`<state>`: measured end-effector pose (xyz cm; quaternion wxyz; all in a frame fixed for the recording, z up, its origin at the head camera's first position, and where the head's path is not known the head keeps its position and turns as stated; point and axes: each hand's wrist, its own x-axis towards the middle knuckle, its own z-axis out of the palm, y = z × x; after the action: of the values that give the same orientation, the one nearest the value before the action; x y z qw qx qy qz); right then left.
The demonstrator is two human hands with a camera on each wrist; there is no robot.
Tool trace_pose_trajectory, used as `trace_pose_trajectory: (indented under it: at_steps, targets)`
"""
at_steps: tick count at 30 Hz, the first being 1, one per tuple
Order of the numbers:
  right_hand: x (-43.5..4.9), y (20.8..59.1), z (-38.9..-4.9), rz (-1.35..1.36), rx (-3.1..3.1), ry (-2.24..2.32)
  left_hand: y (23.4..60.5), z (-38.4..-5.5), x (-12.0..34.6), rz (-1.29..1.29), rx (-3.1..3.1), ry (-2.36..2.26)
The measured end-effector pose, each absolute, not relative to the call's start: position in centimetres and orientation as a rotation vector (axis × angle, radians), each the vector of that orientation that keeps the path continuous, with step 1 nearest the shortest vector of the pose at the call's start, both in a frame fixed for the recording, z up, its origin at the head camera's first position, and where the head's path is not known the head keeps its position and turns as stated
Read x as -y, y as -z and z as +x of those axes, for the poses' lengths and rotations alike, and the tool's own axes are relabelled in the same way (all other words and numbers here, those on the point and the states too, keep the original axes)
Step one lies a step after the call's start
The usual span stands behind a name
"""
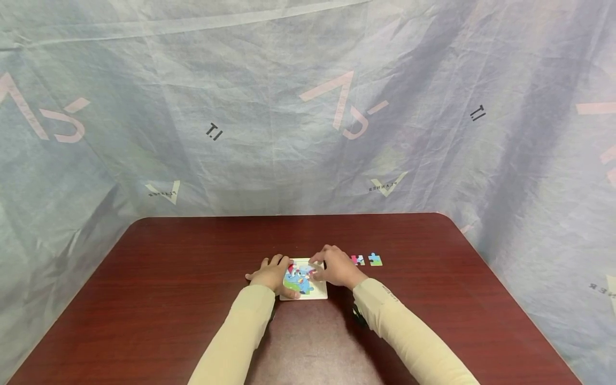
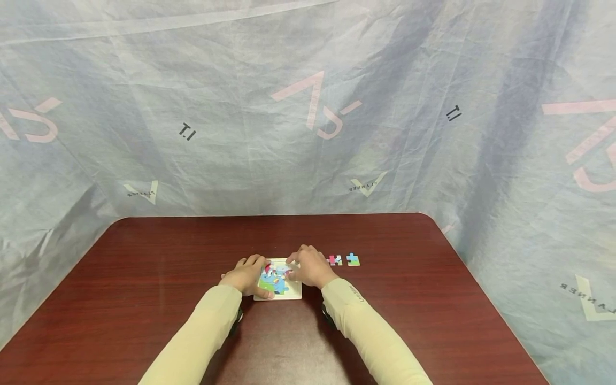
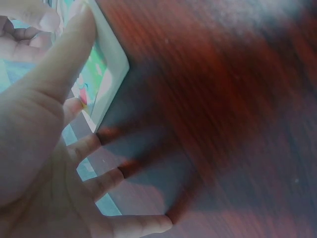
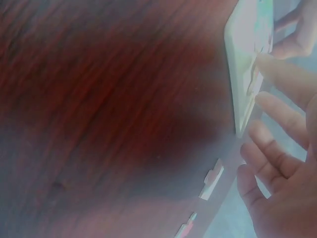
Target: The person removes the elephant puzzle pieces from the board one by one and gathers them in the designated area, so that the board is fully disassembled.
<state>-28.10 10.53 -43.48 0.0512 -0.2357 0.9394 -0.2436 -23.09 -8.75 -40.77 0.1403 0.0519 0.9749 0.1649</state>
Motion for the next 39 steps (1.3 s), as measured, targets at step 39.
trace_pose_trajectory:
  at_steps: [39]
  targets:
    - [-14.5, 42.3, -27.2, -0.695, -2.867, 0.823, 41.6, -23.4, 8.9, 0.163, -2.821, -0.512]
